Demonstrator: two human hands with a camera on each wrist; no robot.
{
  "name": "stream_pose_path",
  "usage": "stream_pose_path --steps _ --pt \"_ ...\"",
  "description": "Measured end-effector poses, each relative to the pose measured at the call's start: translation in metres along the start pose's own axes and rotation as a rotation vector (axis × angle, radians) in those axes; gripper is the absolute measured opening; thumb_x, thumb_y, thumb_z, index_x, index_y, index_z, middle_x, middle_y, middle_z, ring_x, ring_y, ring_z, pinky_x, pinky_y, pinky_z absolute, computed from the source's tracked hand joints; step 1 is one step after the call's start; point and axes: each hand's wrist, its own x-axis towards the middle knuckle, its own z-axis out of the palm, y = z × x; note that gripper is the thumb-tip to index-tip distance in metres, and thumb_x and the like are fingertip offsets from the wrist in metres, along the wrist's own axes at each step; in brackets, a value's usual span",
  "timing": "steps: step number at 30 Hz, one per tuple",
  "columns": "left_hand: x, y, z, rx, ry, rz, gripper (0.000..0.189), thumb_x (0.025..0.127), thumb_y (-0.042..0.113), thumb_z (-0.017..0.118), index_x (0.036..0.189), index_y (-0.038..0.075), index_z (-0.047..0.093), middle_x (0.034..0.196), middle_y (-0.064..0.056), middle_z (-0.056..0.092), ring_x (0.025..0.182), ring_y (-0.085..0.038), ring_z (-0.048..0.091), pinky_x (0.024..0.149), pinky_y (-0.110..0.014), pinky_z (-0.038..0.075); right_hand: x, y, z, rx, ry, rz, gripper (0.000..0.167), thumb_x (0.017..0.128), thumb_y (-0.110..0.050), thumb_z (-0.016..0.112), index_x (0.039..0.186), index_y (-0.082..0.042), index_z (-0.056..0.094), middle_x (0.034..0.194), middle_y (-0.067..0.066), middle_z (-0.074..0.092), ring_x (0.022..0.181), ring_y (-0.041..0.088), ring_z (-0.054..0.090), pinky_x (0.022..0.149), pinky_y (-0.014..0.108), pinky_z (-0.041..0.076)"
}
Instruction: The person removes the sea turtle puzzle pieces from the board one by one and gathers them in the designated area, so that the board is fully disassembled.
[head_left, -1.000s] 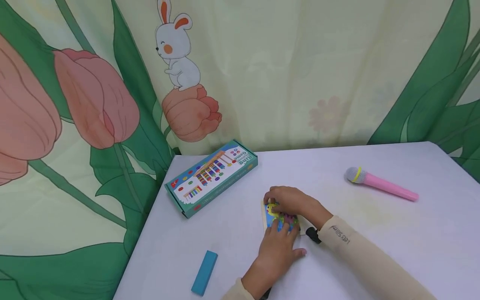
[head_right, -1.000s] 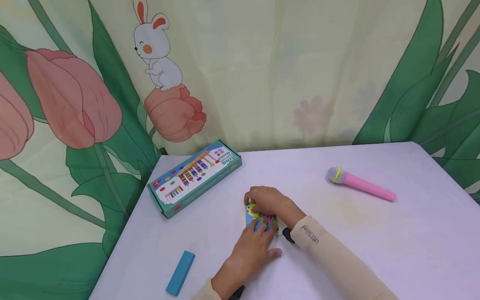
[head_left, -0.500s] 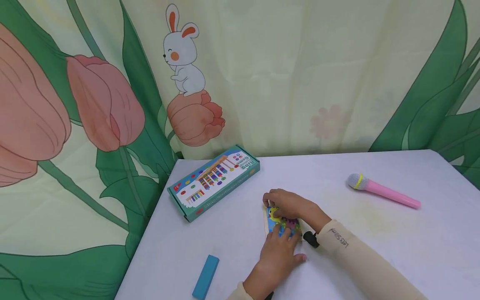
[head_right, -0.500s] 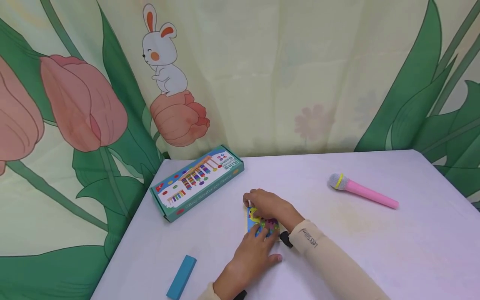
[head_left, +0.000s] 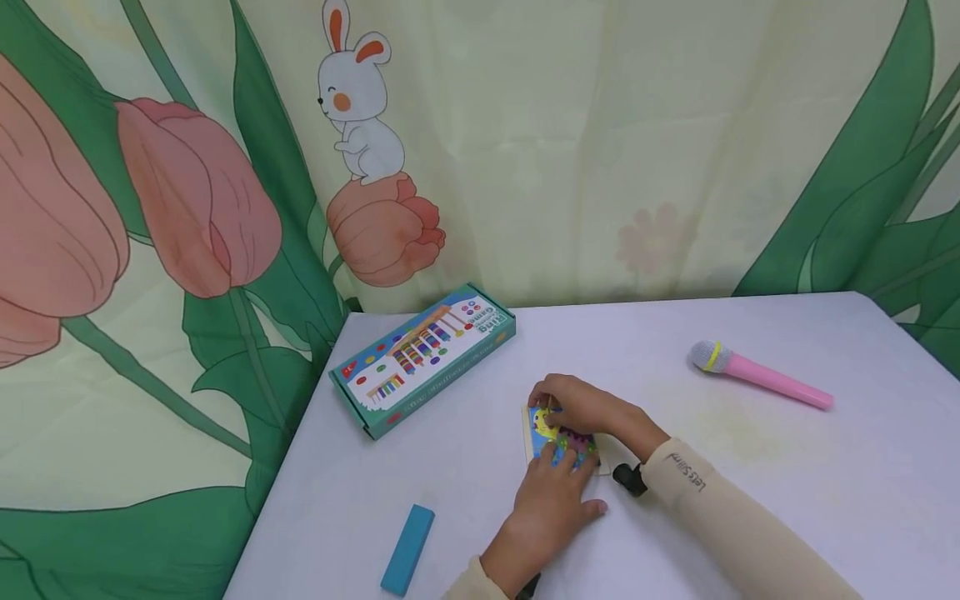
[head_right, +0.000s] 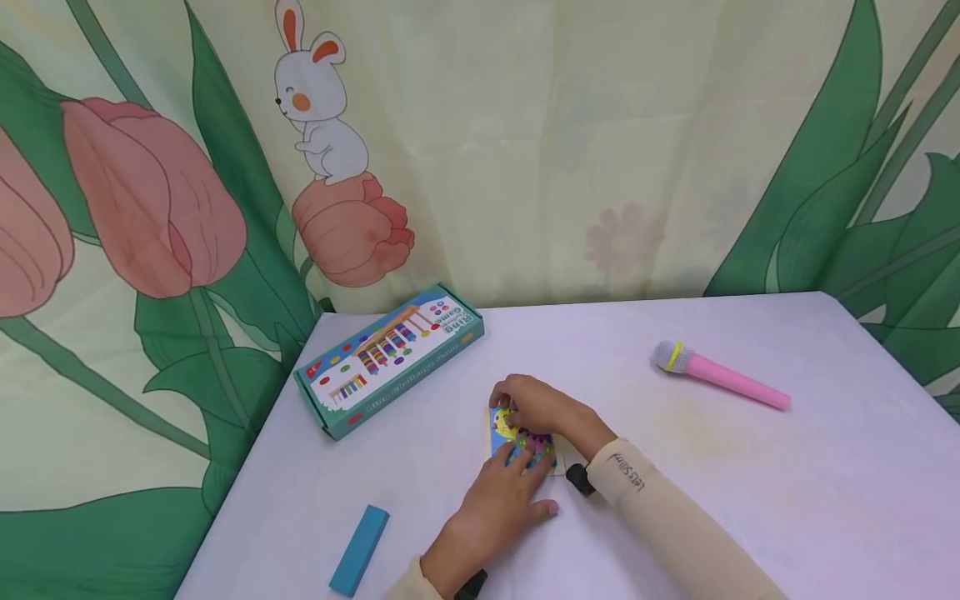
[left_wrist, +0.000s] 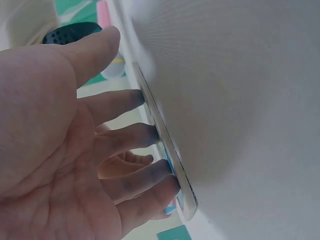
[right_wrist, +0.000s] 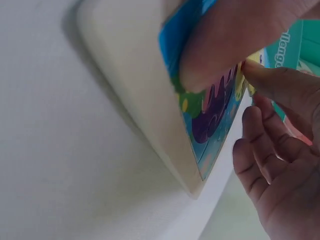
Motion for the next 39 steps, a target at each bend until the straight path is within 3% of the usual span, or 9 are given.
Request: stream_pose_path --steps 8,12,17,20,29,34,39 --pt "0.000 -0.001 0.000 -0.002 0.006 0.003 0.060 0.098 0.061 0.056 0.150 0.031 0.053 0.147 0.004 0.051 0.139 -0.027 0.044 0.108 -0.036 0.045 -0.003 0.009 -0.004 0.164 0.040 -0.012 0.016 0.094 0.001 0.069 0.104 -0.010 0.073 0.102 -0.002 0.066 0.097 0.018 0.065 0.089 0.040 0.055" --pt "0.002 0.000 -0.001 -0.023 -0.005 0.000 0.061 0.098 0.060 0.057 0.151 0.031 0.052 0.152 0.004 0.050 0.141 -0.027 0.044 0.109 -0.037 0.044 -0.012 0.016 -0.022 0.205 0.075 -0.013 0.015 0.098 -0.002 0.067 0.108 -0.010 0.075 0.105 -0.001 0.070 0.099 0.021 0.066 0.090 0.042 0.055" --pt "0.005 0.002 -0.004 -0.069 -0.035 -0.014 0.061 0.098 0.059 0.059 0.152 0.032 0.051 0.156 0.005 0.047 0.144 -0.027 0.041 0.112 -0.039 0.041 -0.033 0.034 -0.054 0.170 0.127 0.116 0.015 0.095 0.001 0.068 0.107 -0.004 0.076 0.097 0.004 0.071 0.090 0.023 0.062 0.075 0.036 0.056" --pt "0.004 0.003 -0.004 -0.092 -0.041 -0.017 0.061 0.097 0.059 0.061 0.151 0.032 0.052 0.156 0.005 0.047 0.144 -0.027 0.041 0.113 -0.040 0.041 -0.044 0.047 -0.061 0.132 0.133 0.191 0.016 0.091 0.005 0.069 0.104 -0.002 0.077 0.091 0.006 0.068 0.086 0.023 0.058 0.068 0.033 0.051" --pt "-0.002 -0.003 0.003 -0.130 -0.031 -0.025 0.060 0.096 0.053 0.065 0.149 0.029 0.054 0.154 0.001 0.050 0.142 -0.030 0.043 0.112 -0.045 0.042 -0.039 0.065 -0.040 0.106 0.127 0.296 0.017 0.092 0.006 0.063 0.096 -0.002 0.077 0.087 0.004 0.071 0.078 0.018 0.056 0.069 0.031 0.048" --pt "-0.002 -0.002 0.003 -0.111 -0.013 -0.016 0.059 0.096 0.053 0.066 0.149 0.029 0.054 0.153 0.002 0.050 0.141 -0.029 0.044 0.111 -0.044 0.043 -0.037 0.063 -0.034 0.034 0.161 0.293 0.020 0.091 0.008 0.058 0.089 -0.004 0.074 0.081 0.002 0.066 0.074 0.018 0.053 0.066 0.031 0.046" --pt "0.000 -0.001 -0.001 -0.096 -0.028 -0.021 0.059 0.096 0.054 0.065 0.149 0.031 0.054 0.154 0.003 0.049 0.142 -0.029 0.043 0.111 -0.043 0.042 -0.037 0.054 -0.030 -0.015 0.195 0.251 0.017 0.091 0.008 0.059 0.094 -0.004 0.071 0.074 0.003 0.054 0.069 0.017 0.048 0.062 0.032 0.042"
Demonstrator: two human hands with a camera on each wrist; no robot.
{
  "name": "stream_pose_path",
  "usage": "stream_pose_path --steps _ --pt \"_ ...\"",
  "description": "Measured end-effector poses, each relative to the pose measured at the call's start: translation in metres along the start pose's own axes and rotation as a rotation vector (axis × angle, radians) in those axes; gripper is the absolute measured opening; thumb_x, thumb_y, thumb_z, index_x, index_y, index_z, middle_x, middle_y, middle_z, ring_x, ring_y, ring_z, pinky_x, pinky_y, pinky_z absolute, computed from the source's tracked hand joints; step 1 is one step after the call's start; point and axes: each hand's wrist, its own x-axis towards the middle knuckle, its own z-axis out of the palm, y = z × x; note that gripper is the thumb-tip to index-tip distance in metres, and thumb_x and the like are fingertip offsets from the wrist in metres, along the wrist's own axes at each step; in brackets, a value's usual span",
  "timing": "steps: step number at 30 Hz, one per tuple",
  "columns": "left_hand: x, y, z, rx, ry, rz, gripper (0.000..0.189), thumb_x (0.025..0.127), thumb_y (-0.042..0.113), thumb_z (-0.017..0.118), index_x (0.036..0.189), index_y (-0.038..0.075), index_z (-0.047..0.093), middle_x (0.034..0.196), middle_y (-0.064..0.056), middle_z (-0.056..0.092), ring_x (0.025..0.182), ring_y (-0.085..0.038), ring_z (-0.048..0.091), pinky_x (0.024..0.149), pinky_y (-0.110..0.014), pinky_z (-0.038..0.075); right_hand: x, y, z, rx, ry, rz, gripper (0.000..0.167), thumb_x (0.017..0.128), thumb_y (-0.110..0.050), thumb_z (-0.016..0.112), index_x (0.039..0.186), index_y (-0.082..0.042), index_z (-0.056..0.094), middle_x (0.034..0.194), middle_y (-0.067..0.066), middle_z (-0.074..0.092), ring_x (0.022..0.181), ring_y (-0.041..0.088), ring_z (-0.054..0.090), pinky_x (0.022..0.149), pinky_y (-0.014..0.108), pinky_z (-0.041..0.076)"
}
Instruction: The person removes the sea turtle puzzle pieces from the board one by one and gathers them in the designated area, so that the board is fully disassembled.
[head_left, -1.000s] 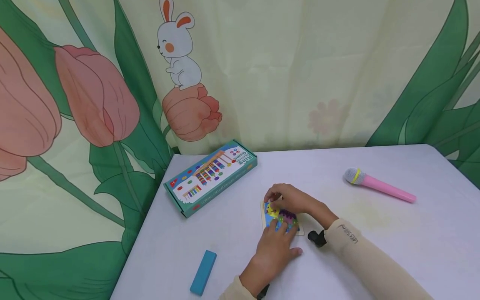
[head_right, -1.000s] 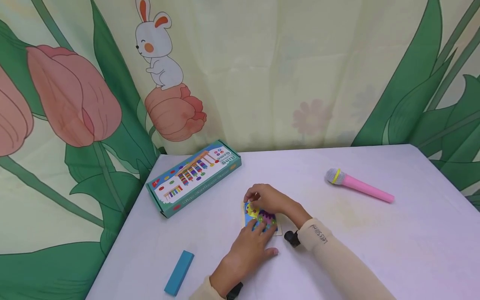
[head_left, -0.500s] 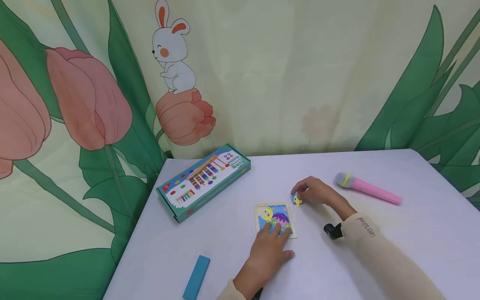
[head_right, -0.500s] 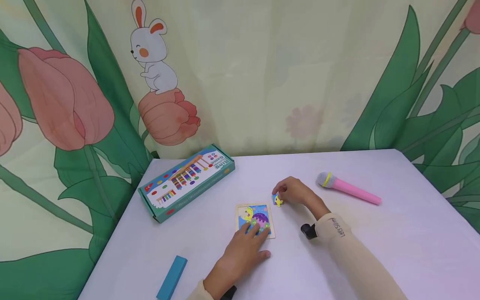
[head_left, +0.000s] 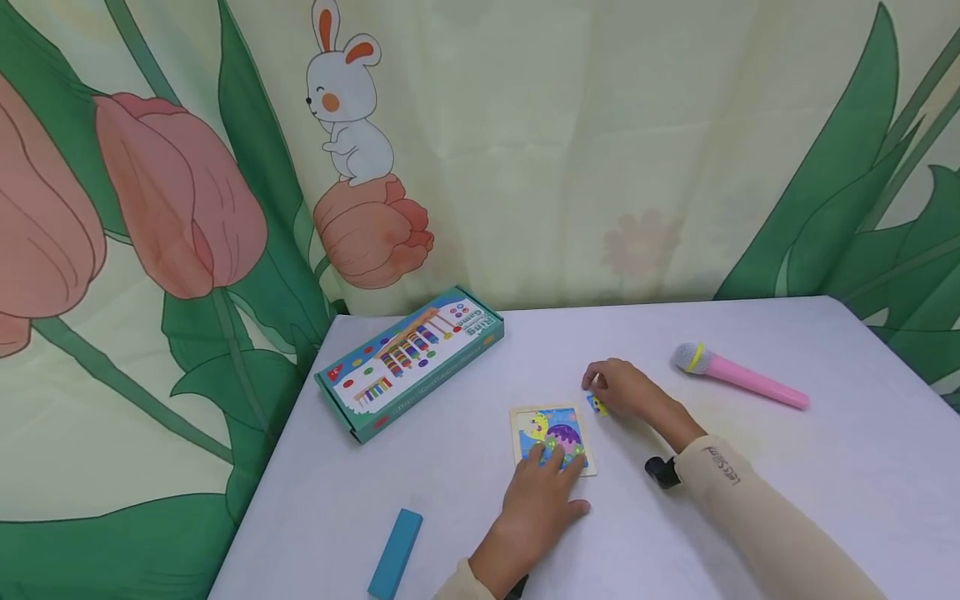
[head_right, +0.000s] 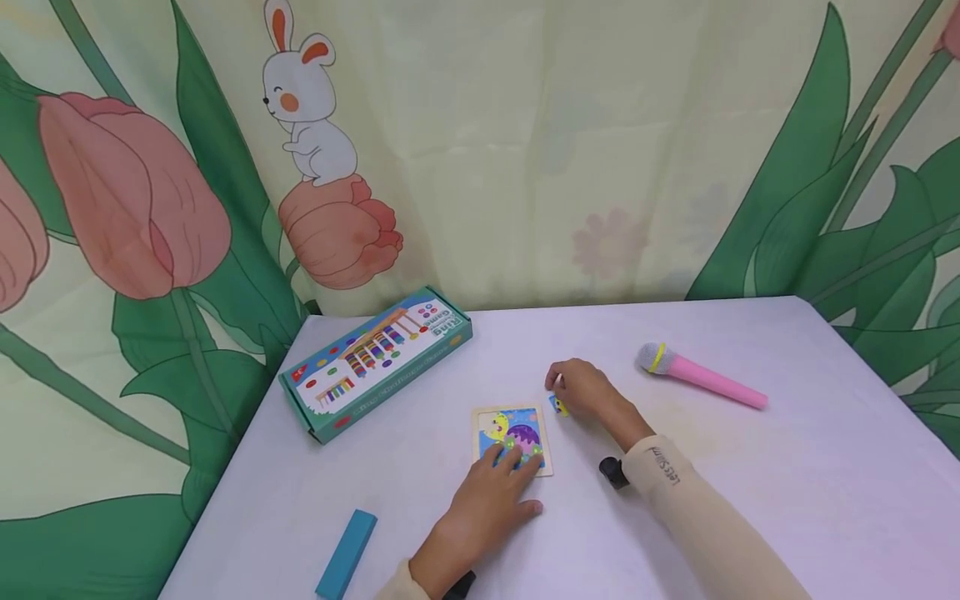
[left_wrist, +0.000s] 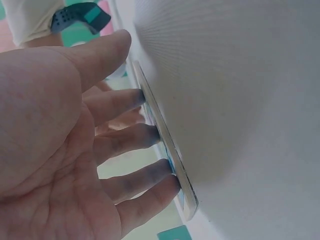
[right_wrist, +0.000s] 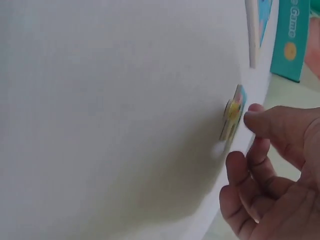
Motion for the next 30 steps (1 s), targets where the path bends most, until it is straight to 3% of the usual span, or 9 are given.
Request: stream_pose_path --steps 5,10,15,22,25,30 --pt "0.002 0.000 -0.002 0.000 -0.017 0.001 0.058 0.097 0.054 0.063 0.150 0.031 0.052 0.155 0.003 0.047 0.143 -0.029 0.042 0.112 -0.043 0.042 0.000 -0.019 0.008 -0.002 -0.073 -0.142 0.015 0.095 0.001 0.065 0.104 -0.008 0.074 0.084 -0.001 0.057 0.078 0.016 0.051 0.071 0.032 0.046" --pt "0.003 -0.001 -0.002 0.011 0.015 0.022 0.058 0.097 0.053 0.065 0.148 0.030 0.055 0.154 0.001 0.048 0.141 -0.029 0.044 0.109 -0.043 0.044 0.002 -0.039 0.021 -0.019 -0.175 -0.262 0.023 0.095 -0.007 0.073 0.116 -0.012 0.078 0.098 0.001 0.060 0.089 0.016 0.057 0.080 0.032 0.052" --pt "0.003 -0.001 -0.001 0.030 0.045 0.038 0.057 0.096 0.053 0.065 0.148 0.030 0.056 0.151 0.002 0.050 0.138 -0.029 0.045 0.107 -0.041 0.046 0.003 -0.048 0.027 -0.081 -0.149 -0.274 0.021 0.091 -0.002 0.075 0.107 -0.015 0.079 0.100 0.002 0.061 0.092 0.019 0.057 0.083 0.037 0.050" --pt "0.001 -0.002 -0.001 0.026 0.053 0.044 0.058 0.095 0.053 0.067 0.147 0.030 0.057 0.149 0.002 0.051 0.137 -0.029 0.047 0.106 -0.042 0.047 0.001 -0.052 0.032 -0.074 -0.134 -0.286 0.021 0.091 0.000 0.074 0.100 -0.019 0.071 0.097 -0.004 0.063 0.096 0.019 0.058 0.088 0.042 0.050" --pt "0.000 -0.004 -0.001 0.035 0.063 0.053 0.057 0.096 0.052 0.067 0.147 0.029 0.057 0.148 0.001 0.052 0.136 -0.029 0.047 0.106 -0.042 0.047 -0.001 -0.053 0.033 -0.068 -0.135 -0.294 0.023 0.092 0.002 0.072 0.104 -0.018 0.072 0.098 -0.004 0.064 0.095 0.018 0.059 0.089 0.041 0.050" --pt "0.000 -0.004 -0.001 0.012 0.055 0.047 0.055 0.096 0.051 0.067 0.146 0.029 0.058 0.148 0.001 0.052 0.135 -0.029 0.048 0.106 -0.042 0.047 -0.006 -0.050 0.028 0.028 -0.138 -0.246 0.032 0.094 0.005 0.068 0.124 -0.009 0.070 0.103 -0.001 0.067 0.095 0.017 0.060 0.087 0.039 0.052"
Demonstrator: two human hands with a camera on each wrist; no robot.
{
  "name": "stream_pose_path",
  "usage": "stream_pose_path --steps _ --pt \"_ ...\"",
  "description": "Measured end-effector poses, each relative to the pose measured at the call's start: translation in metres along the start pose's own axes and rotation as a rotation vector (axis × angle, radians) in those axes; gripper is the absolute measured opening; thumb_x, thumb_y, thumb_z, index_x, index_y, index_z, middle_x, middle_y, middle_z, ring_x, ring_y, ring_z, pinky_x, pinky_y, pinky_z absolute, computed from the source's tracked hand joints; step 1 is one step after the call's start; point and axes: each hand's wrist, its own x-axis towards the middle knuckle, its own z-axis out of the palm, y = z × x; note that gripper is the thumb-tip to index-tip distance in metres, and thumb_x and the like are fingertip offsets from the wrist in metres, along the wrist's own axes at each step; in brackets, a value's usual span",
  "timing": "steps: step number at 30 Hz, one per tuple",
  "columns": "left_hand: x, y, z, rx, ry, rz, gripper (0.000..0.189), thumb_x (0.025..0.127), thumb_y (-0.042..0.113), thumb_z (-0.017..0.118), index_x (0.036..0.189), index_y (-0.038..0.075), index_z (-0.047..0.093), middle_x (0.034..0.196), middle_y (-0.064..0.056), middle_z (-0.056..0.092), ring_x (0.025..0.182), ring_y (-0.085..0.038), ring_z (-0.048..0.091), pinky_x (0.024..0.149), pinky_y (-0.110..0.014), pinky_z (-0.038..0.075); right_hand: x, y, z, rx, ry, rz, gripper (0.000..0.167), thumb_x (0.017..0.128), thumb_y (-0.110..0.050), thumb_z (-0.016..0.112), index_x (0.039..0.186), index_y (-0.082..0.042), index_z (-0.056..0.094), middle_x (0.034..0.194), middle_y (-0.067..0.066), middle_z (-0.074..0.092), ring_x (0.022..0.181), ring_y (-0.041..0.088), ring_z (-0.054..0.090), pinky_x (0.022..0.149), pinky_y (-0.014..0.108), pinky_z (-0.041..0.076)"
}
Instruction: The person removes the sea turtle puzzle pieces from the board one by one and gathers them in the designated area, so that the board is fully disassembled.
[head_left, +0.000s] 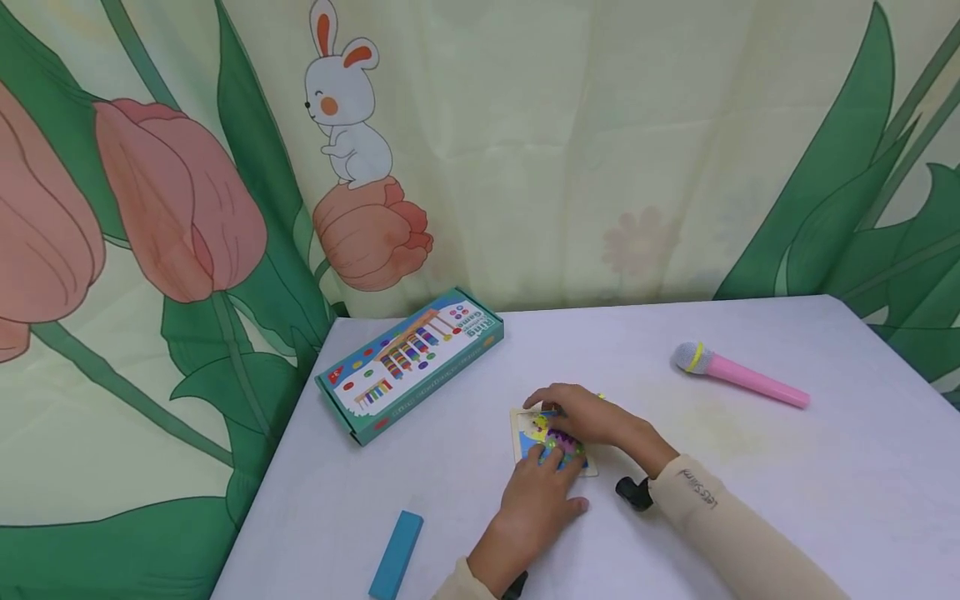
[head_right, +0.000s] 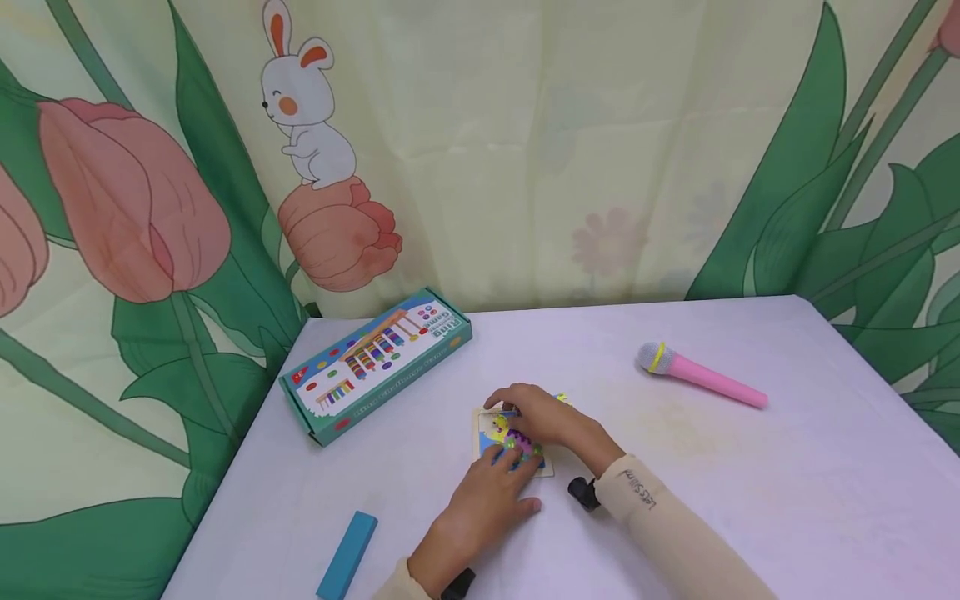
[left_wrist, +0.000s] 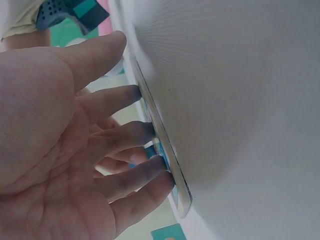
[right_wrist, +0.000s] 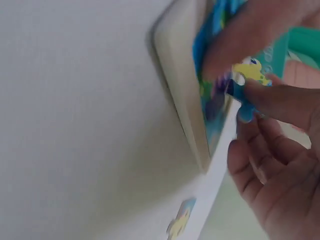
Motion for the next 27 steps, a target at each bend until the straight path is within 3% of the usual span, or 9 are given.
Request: stream_pose_path --steps 3,9,19,27 --pt "0.001 0.001 0.000 -0.010 -0.018 -0.010 0.055 0.096 0.052 0.067 0.146 0.030 0.058 0.148 0.002 0.053 0.136 -0.029 0.048 0.106 -0.041 0.047 -0.005 0.007 -0.008 0.101 0.063 0.057 0.032 0.094 0.002 0.071 0.125 -0.005 0.067 0.098 -0.001 0.068 0.091 0.016 0.063 0.083 0.037 0.054" --pt "0.002 0.002 0.000 -0.043 -0.061 -0.040 0.055 0.097 0.052 0.066 0.147 0.032 0.056 0.151 0.004 0.050 0.140 -0.029 0.044 0.110 -0.042 0.044 -0.020 0.032 -0.035 0.181 0.197 0.154 0.013 0.093 -0.007 0.076 0.106 -0.005 0.076 0.095 0.002 0.074 0.088 0.019 0.066 0.075 0.033 0.056" --pt "0.001 0.002 0.001 -0.054 -0.048 -0.046 0.055 0.096 0.050 0.067 0.147 0.031 0.057 0.151 0.004 0.051 0.140 -0.029 0.045 0.111 -0.044 0.044 -0.051 0.067 -0.064 0.177 0.202 0.441 0.017 0.095 -0.013 0.075 0.109 -0.004 0.080 0.113 0.017 0.074 0.097 0.026 0.060 0.070 0.032 0.049" --pt "0.001 0.002 0.002 -0.052 -0.038 -0.042 0.055 0.096 0.050 0.068 0.147 0.031 0.057 0.152 0.004 0.051 0.140 -0.029 0.045 0.110 -0.043 0.044 -0.056 0.083 -0.060 0.137 0.195 0.470 0.016 0.095 -0.010 0.073 0.107 -0.002 0.080 0.113 0.019 0.073 0.107 0.034 0.062 0.081 0.037 0.049"
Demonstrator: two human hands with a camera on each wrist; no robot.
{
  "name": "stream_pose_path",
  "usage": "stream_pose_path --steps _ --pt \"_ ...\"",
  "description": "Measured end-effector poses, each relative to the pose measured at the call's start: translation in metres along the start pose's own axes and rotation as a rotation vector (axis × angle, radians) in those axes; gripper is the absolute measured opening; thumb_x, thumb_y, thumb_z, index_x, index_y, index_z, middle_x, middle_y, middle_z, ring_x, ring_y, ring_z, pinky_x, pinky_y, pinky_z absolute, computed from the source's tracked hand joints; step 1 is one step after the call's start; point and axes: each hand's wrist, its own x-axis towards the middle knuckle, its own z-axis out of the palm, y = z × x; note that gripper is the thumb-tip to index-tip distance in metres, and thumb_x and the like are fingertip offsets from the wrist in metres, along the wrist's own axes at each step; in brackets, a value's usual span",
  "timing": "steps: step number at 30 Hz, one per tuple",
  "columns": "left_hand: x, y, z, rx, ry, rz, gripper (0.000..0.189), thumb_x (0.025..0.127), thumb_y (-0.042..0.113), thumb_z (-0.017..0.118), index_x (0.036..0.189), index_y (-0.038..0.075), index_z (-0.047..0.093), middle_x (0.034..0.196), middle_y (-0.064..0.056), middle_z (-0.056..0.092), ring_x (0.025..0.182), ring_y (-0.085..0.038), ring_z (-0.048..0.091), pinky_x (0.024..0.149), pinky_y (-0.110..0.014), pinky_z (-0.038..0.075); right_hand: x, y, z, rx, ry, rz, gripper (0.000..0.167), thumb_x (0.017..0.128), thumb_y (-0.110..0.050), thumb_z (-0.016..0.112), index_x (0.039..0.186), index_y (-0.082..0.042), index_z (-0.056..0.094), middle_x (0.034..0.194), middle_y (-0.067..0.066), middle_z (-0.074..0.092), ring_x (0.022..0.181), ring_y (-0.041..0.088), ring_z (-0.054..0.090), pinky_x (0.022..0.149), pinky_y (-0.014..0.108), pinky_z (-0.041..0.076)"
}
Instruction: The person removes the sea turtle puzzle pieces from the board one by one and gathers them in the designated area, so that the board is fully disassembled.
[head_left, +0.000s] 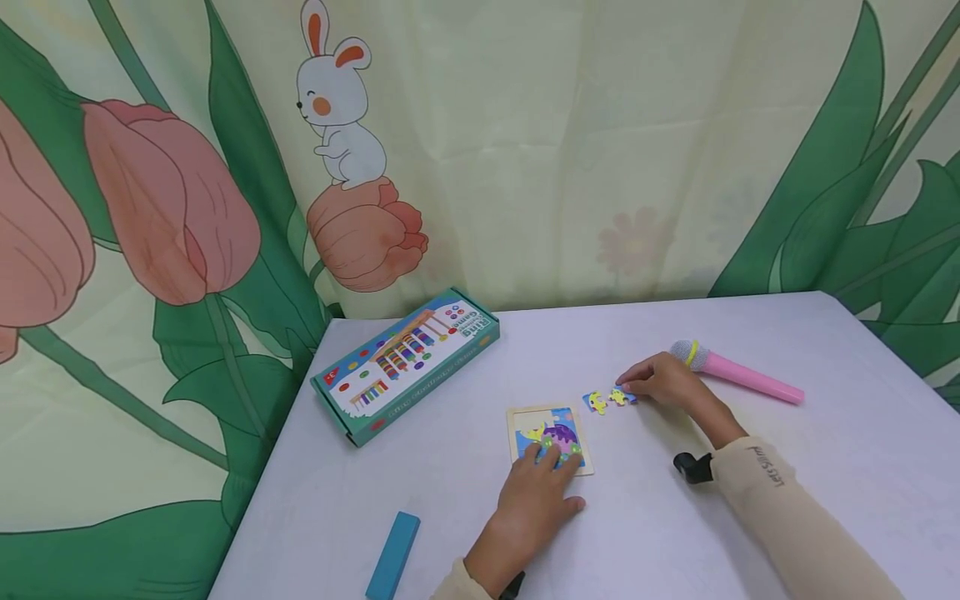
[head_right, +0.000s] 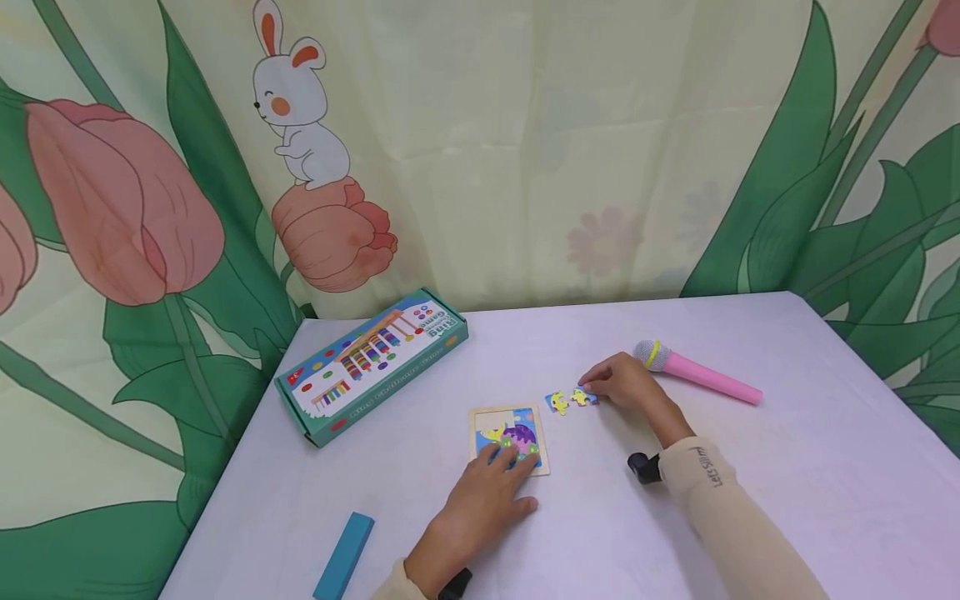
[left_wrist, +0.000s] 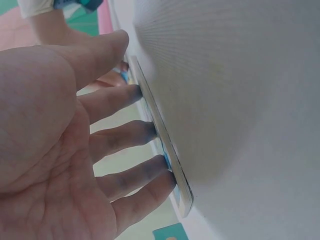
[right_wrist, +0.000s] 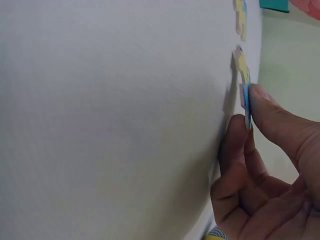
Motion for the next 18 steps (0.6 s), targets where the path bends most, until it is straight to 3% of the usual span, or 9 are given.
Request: stream_pose_path --steps 4,12,15,18 --pt "0.000 0.000 -0.001 -0.001 -0.005 -0.005 0.056 0.096 0.050 0.068 0.147 0.032 0.056 0.152 0.004 0.050 0.140 -0.030 0.045 0.110 -0.043 0.044 0.003 0.003 0.006 -0.012 0.013 0.004 0.014 0.095 -0.008 0.072 0.106 -0.002 0.080 0.109 0.017 0.074 0.104 0.033 0.063 0.084 0.042 0.052" --pt "0.002 0.002 -0.002 0.029 0.003 0.004 0.056 0.096 0.051 0.067 0.148 0.032 0.055 0.151 0.005 0.051 0.139 -0.029 0.046 0.110 -0.043 0.045 0.004 -0.004 0.008 -0.082 0.039 -0.006 0.010 0.095 -0.006 0.071 0.103 -0.003 0.077 0.092 0.007 0.068 0.086 0.025 0.056 0.073 0.035 0.048" --pt "0.003 0.002 -0.002 0.029 -0.005 0.000 0.057 0.096 0.051 0.067 0.148 0.033 0.055 0.151 0.005 0.051 0.140 -0.028 0.046 0.110 -0.043 0.044 0.002 -0.012 0.011 -0.098 0.060 -0.086 0.011 0.094 -0.005 0.071 0.103 -0.002 0.076 0.088 0.006 0.066 0.084 0.024 0.056 0.072 0.035 0.048" --pt "0.002 0.001 -0.002 0.030 -0.027 -0.007 0.057 0.096 0.052 0.067 0.148 0.033 0.055 0.151 0.006 0.051 0.140 -0.028 0.045 0.110 -0.043 0.045 0.001 -0.022 0.022 -0.111 0.038 -0.257 0.011 0.094 -0.003 0.071 0.103 -0.004 0.077 0.087 0.001 0.066 0.081 0.019 0.057 0.072 0.034 0.049"
